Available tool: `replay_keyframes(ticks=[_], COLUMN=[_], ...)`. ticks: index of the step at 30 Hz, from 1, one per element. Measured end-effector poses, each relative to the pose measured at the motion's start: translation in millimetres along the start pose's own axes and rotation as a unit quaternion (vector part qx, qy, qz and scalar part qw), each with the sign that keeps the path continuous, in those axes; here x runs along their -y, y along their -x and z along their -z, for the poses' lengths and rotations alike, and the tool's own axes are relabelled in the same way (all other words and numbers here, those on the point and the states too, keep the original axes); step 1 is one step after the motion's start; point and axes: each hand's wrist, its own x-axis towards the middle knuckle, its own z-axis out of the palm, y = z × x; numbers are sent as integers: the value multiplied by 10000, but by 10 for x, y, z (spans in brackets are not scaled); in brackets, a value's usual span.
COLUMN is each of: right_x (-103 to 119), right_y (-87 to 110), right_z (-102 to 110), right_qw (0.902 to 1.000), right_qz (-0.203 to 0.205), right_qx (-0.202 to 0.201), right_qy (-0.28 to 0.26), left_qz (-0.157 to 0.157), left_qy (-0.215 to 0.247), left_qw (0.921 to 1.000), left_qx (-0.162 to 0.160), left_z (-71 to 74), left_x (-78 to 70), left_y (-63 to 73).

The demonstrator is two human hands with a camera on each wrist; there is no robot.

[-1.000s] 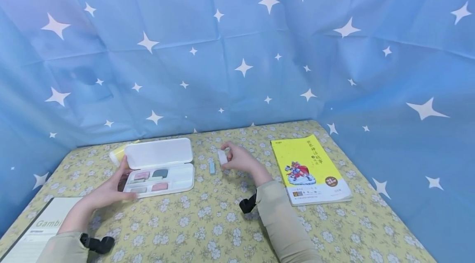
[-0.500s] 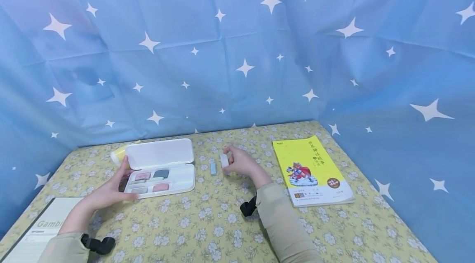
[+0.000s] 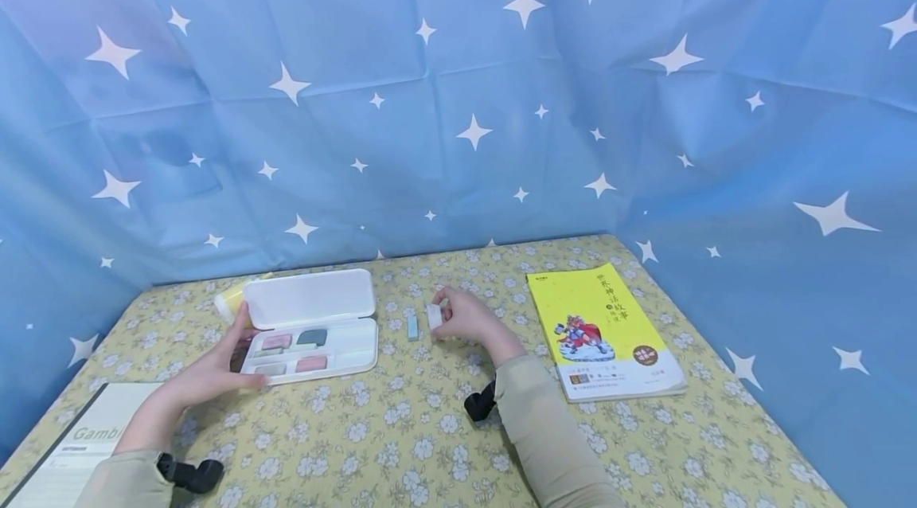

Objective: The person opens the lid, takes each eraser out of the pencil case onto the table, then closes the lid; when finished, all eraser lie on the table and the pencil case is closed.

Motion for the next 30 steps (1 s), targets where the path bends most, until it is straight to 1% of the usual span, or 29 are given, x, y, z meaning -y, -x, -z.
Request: replay_keyframes(ticks=[8, 13, 21, 30], right_x=[-27, -31, -38, -32], right_y=[6, 11, 6, -3], right_z=[-41, -68, -73, -59], right_qw=[9999, 9998, 9997, 9996], right_qz=[-89, -181, -234, -193], right_qx=[65, 47, 24, 19], right_qy=[-103, -36, 88, 215], left_qz=[-23, -83, -72, -64], left_qy=[-61, -44, -44, -54], left_qw=[10000, 9999, 9999, 9999], left_qx=[74, 70, 66, 63], left_z=[6, 7, 10, 10], left_x=[2, 20, 26, 9], left_y=[34, 52, 35, 17])
